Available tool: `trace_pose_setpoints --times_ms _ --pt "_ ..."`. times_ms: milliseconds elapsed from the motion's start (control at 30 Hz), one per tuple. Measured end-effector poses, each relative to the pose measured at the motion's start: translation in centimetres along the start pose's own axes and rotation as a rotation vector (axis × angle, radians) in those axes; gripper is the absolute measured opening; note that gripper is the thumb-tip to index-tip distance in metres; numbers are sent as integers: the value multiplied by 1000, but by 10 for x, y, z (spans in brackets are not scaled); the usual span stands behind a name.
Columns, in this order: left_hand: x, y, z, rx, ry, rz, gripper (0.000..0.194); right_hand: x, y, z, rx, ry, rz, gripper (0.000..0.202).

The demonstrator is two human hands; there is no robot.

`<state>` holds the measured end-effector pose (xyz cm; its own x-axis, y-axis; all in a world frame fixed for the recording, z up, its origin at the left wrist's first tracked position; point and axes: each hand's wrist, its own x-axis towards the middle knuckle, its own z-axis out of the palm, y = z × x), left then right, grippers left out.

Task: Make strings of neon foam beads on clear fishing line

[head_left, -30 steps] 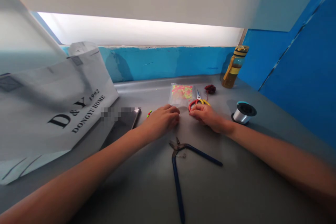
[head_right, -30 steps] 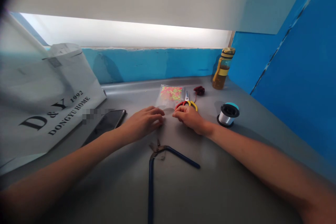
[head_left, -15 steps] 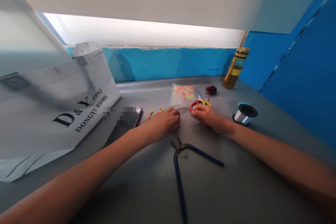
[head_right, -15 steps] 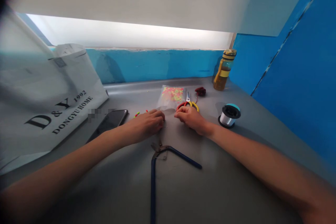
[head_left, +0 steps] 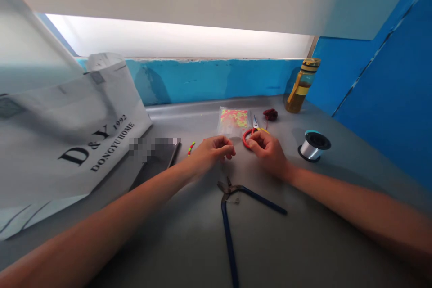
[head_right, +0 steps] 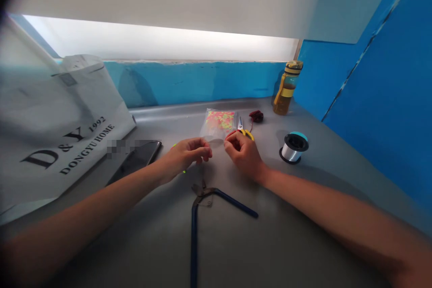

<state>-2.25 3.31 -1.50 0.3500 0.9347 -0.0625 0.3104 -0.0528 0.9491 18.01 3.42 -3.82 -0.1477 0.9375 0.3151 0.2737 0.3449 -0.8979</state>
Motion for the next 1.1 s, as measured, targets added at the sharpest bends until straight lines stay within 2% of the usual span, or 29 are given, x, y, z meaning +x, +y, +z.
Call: trace_pose_setpoints --times_ms 133,333,400,533,667,767,933,1100 --pt "1 -3 5 -174 -16 -15 13 -9 -2 2 -176 -13 -139 8" --pt "3 -11 7 -285 -8 -62 14 -9 -2 0 -218 -25 -139 9" --pt "4 -13 7 -302 -9 -72 18 -9 -2 0 -222 -7 -186 7" --pt "5 -18 6 -273 0 -72 21 -9 -1 0 -289 6 -417 7" --pt "6 -21 6 -267 -39 -35 20 -9 -1 1 -441 -82 -620 8" --pt "7 -22 5 -271 -71 -18 18 -10 -1 2 -525 -99 -636 10" --pt "7 -23 5 -299 -51 -25 18 -8 0 2 -599 -60 -636 11" --pt "8 -26 6 -344 -51 -29 15 -6 4 2 -585 -138 -656 10"
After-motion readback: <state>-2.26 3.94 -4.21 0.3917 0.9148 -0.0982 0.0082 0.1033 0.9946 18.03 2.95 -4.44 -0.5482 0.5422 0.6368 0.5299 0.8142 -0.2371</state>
